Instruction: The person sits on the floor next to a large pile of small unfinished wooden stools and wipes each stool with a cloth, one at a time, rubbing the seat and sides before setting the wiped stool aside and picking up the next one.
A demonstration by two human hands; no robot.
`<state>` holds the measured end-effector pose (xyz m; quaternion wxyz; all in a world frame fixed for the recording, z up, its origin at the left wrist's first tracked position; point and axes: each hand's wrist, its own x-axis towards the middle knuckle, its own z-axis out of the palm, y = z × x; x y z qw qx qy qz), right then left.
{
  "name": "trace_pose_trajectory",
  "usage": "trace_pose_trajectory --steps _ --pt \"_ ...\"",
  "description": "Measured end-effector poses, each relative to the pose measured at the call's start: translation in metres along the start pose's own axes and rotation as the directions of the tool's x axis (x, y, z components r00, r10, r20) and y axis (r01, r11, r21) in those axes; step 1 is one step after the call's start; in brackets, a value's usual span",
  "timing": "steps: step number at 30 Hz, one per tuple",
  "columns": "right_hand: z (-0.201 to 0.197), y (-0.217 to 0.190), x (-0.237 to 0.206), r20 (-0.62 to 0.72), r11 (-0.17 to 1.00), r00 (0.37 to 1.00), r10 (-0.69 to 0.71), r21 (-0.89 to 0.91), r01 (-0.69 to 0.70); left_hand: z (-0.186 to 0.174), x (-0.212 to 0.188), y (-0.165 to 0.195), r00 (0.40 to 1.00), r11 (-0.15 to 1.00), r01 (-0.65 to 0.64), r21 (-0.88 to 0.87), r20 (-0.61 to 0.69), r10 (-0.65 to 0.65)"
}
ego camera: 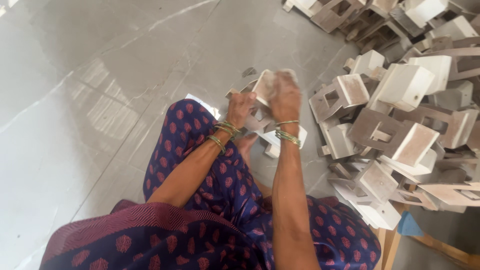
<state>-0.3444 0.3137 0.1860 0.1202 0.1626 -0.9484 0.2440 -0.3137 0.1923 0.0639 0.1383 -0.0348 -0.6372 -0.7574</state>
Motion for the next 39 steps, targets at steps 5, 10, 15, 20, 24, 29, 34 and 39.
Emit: trace_pose_trajectory --steps 5,10,15,20,24,29,34,39 --pt "0.0 -0.012 -0.042 -0.131 0.969 0.961 -0.243 0.016 0.247 -0.003 -0.002 0.005 0.999 0.999 0.033 0.037 -0.02 -0.032" --pt "-0.017 0.012 -0.046 -0.12 0.994 0.988 -0.094 0.044 0.1 0.002 -0.006 0.011 0.999 0.999 0.022 0.024 0.023 -0.023" --pt "0.002 0.001 -0.045 -0.156 0.95 0.938 -0.31 -0.098 0.298 0.0 0.0 -0.003 0.996 0.996 0.091 -0.007 0.003 -0.091" --pt "-0.002 -0.003 -0.104 -0.151 0.966 0.966 -0.212 0.116 0.23 -0.002 0.006 -0.009 0.996 0.998 0.027 0.06 -0.087 -0.022" --pt "-0.026 0.036 -0.132 -0.372 0.983 0.926 0.064 0.184 0.006 0.0 0.002 0.002 0.973 0.957 0.223 -0.184 -0.024 -0.231" --pt "-0.014 0.102 -0.154 -0.348 0.994 0.937 0.034 -0.089 -0.069 0.002 -0.007 0.018 0.981 0.955 0.194 -0.226 0.05 -0.187" --pt "0.029 0.143 -0.146 -0.184 0.959 0.957 0.222 -0.136 -0.249 0.005 -0.006 0.014 0.962 0.954 0.269 -0.135 0.077 -0.26" --pt "0.052 0.122 -0.121 -0.17 0.963 0.985 -0.025 -0.267 -0.021 0.005 -0.003 0.008 0.967 0.947 0.255 -0.197 0.041 -0.252"
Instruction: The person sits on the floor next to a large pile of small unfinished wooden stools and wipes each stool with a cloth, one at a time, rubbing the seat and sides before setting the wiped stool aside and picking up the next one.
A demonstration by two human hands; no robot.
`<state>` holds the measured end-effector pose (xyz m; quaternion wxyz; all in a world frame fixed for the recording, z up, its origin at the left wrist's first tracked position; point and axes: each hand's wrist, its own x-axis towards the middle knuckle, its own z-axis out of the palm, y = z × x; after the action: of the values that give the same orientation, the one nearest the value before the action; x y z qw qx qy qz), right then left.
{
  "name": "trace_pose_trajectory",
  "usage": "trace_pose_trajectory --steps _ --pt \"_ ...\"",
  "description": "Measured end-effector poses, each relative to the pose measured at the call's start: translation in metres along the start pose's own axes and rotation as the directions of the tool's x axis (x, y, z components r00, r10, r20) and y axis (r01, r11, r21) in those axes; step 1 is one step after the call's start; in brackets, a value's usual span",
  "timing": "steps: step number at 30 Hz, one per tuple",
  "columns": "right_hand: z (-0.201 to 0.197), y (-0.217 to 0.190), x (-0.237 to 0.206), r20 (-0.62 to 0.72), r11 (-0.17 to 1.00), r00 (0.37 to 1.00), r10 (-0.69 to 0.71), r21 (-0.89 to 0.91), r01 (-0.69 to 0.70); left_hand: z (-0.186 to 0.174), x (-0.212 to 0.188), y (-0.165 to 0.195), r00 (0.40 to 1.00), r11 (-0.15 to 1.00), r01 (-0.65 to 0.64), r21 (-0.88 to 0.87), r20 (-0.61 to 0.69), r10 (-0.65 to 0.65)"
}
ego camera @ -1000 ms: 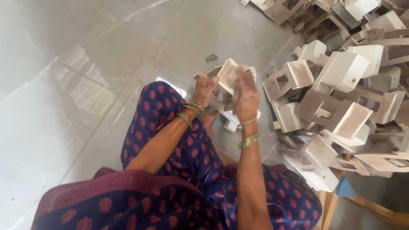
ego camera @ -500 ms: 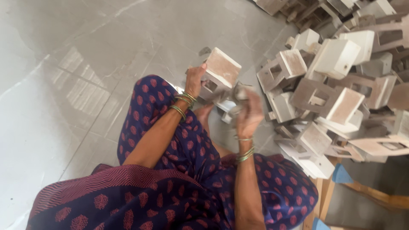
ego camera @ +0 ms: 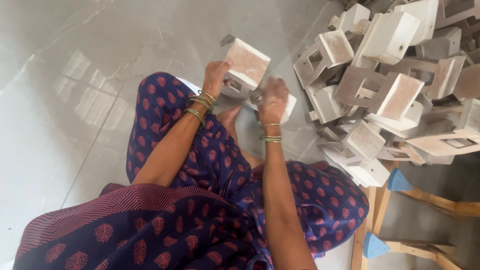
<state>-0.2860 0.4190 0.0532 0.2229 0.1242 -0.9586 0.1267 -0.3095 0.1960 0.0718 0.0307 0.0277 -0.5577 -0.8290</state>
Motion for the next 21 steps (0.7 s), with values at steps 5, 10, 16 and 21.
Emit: trace_pose_trajectory --steps 5,10,16,21 --pt "-0.034 -0.024 -0.024 0.011 0.964 0.977 -0.214 0.164 0.21 0.0 0.003 0.002 0.995 1.0 0.017 -0.026 -0.101 -0.02" --pt "-0.076 -0.009 -0.068 -0.033 0.96 0.999 0.014 0.28 -0.005 -0.001 0.004 0.011 0.982 0.985 0.012 0.173 -0.185 0.02" --pt "-0.072 0.048 -0.112 0.019 0.643 0.799 0.601 0.583 -0.497 0.003 -0.005 0.018 0.976 0.908 0.006 0.418 -0.202 0.087" --pt "-0.055 0.053 -0.113 0.311 0.171 0.65 0.694 0.805 -0.568 0.006 -0.037 0.024 0.893 0.578 -0.229 0.783 -0.066 0.445"
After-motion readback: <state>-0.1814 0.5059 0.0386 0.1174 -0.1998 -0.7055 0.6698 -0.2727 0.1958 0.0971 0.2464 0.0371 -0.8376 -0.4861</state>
